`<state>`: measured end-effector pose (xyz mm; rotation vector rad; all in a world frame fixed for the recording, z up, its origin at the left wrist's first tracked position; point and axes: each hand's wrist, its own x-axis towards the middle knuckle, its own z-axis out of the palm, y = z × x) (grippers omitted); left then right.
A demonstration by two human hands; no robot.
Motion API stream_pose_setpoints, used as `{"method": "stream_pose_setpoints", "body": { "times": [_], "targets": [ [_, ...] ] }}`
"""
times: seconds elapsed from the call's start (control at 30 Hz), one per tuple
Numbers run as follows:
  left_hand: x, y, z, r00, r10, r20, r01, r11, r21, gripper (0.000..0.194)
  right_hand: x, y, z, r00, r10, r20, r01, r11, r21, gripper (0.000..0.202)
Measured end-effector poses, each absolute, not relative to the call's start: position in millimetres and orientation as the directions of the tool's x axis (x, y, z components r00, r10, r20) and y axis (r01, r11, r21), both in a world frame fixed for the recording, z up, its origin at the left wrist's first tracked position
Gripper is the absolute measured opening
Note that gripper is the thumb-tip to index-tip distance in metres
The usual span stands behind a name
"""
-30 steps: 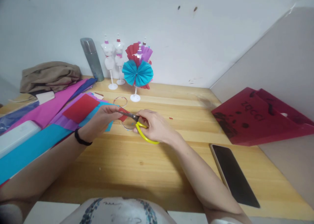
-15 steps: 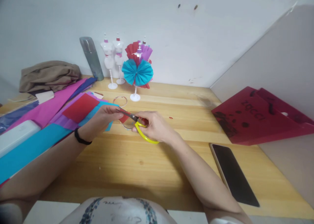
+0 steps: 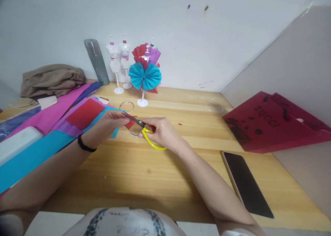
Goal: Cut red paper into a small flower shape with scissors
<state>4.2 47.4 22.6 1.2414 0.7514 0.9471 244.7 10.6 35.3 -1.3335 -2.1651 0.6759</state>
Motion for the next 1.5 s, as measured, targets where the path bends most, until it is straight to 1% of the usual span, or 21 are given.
{"method": "stream_pose_setpoints", "body": {
  "times": [0.2,0.3,0.37,0.47,0.53,0.6,0.67,0.77,0.87,0.9,0.93,1.0,1.07,1.13,1.2,1.23,1.27,1.33,1.4,1.5],
  "targets": [
    [3,48,24,0.385,0.922,-0.023,-0.144,0.085,0.986,0.031,238,11,30,-0.358,0.911,0.203,0.657,0.4,-0.639,0.026],
    [1,50,22,0.367,0.93,-0.031,-0.104,0.074,0.992,0.029,242,16,29,-0.294,0.935,0.196,0.717,0.352,-0.602,0.031],
    [-2,52,21,0.358,0.933,-0.032,-0.087,0.068,0.994,0.027,252,21,33,-0.229,0.965,0.13,0.798,0.262,-0.543,0.03],
    [-4,55,17,0.364,0.931,-0.024,-0.097,0.063,0.993,0.024,272,27,45,-0.164,0.986,-0.019,0.904,0.143,-0.403,0.025],
    [-5,56,15,0.367,0.93,-0.015,-0.101,0.056,0.993,0.022,282,28,53,-0.153,0.983,-0.099,0.933,0.111,-0.341,0.026],
    [-3,55,15,0.37,0.929,-0.011,-0.1,0.051,0.994,0.022,288,27,59,-0.152,0.972,-0.179,0.954,0.096,-0.285,0.032],
    [-1,53,18,0.389,0.921,-0.011,-0.102,0.055,0.993,0.025,287,25,61,-0.151,0.963,-0.221,0.97,0.102,-0.219,0.038],
    [3,46,26,0.456,0.89,-0.005,-0.105,0.059,0.993,0.027,279,17,64,-0.181,0.954,-0.238,0.978,0.149,-0.146,0.037],
    [4,40,32,0.544,0.839,0.011,-0.096,0.049,0.994,0.024,270,9,69,-0.256,0.936,-0.24,0.962,0.223,-0.155,0.034],
    [4,40,33,0.561,0.828,0.016,-0.101,0.049,0.994,0.025,268,8,71,-0.257,0.939,-0.229,0.963,0.228,-0.146,0.033],
    [4,39,33,0.566,0.824,0.021,-0.109,0.049,0.993,0.025,267,7,73,-0.228,0.952,-0.205,0.971,0.207,-0.121,0.031],
    [3,40,32,0.557,0.83,0.019,-0.113,0.053,0.992,0.029,267,7,75,-0.116,0.98,-0.159,0.992,0.105,-0.073,0.027],
    [2,42,31,0.542,0.84,0.001,-0.102,0.065,0.993,0.033,269,9,76,-0.056,0.988,-0.144,0.995,0.043,-0.094,0.022],
    [1,44,31,0.533,0.846,-0.021,-0.086,0.08,0.993,0.036,268,9,75,-0.105,0.981,-0.163,0.979,0.073,-0.188,0.021],
    [0,44,33,0.511,0.86,-0.011,-0.104,0.075,0.992,0.04,261,4,71,-0.229,0.951,-0.207,0.938,0.16,-0.306,0.022],
    [0,44,34,0.493,0.87,0.006,-0.123,0.063,0.99,0.041,255,0,68,-0.311,0.924,-0.223,0.908,0.219,-0.358,0.018],
    [-1,44,35,0.473,0.881,0.025,-0.142,0.048,0.989,0.041,249,-3,65,-0.392,0.892,-0.226,0.87,0.279,-0.407,0.015],
    [-2,44,38,0.443,0.894,0.06,-0.165,0.016,0.986,0.042,235,-8,55,-0.494,0.845,-0.205,0.799,0.348,-0.491,0.014],
    [-3,45,39,0.421,0.903,0.08,-0.16,-0.013,0.987,0.042,226,-7,44,-0.474,0.871,-0.129,0.769,0.338,-0.543,0.008],
    [-3,46,40,0.405,0.908,0.104,-0.126,-0.057,0.99,0.042,225,7,26,-0.295,0.955,-0.02,0.773,0.226,-0.593,0.01]
  ]
}}
